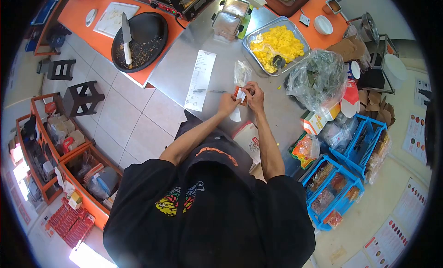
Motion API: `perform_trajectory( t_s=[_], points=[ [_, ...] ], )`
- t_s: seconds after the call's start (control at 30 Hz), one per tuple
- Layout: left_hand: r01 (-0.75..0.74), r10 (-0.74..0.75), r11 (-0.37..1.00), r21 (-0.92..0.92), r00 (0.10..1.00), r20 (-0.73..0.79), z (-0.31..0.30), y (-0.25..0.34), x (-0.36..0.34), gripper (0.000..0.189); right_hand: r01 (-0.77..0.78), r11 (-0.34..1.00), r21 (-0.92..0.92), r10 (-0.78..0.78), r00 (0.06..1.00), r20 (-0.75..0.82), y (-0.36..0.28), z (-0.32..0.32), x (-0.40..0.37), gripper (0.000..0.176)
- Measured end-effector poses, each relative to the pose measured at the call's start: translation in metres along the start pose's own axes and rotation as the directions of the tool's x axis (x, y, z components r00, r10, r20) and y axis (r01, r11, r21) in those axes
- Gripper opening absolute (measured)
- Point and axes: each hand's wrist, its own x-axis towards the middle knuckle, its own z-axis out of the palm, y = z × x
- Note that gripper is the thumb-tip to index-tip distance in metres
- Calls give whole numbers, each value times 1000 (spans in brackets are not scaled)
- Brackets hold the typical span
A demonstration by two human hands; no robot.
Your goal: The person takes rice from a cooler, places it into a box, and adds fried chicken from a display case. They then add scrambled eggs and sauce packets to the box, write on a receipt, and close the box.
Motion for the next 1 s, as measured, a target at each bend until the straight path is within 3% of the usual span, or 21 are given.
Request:
perform_trajectory(
  t_s=[0.13,0.23,0.33,0.43,0.5,0.63,0.73,0.83,0.87,0.97,1.0],
  points=[
    [124,-153,969,215,980,127,-16,22,10,46,127,963,-237,-129,992,7,-4,-4,-1,41],
    [59,-117,892,448,988,104,-35,35,9,61,-34,955,-294,16,998,-64,-13,-12,2,51],
    [19,-77,866,499,992,95,-38,36,5,69,5,933,-361,-5,1000,-1,-5,-14,3,59],
    [112,-211,901,418,957,198,-24,3,30,66,112,929,-354,-106,994,36,-9,-22,-4,61],
    [39,-171,922,386,934,315,-21,-26,47,63,143,922,-361,-117,989,92,-10,-27,-9,65],
    [11,-194,922,387,877,439,-37,8,46,64,160,904,-396,-124,985,117,-4,-42,-7,68],
    [149,-352,832,535,886,301,-25,15,61,67,10,916,-400,-16,1000,-13,21,-31,-5,72],
    [116,-333,789,603,906,261,-28,38,60,69,-103,873,-477,122,992,10,-6,-31,-9,80],
    [91,-267,797,597,940,213,-29,36,60,62,-101,865,-491,136,990,36,-11,-32,-10,82],
    [-74,-247,812,579,855,456,-48,28,61,51,-116,839,-532,180,981,71,-16,-42,-19,88],
    [-152,-149,840,521,858,491,-56,25,58,43,-143,832,-536,196,980,42,-16,-44,-24,88]
  ],
)
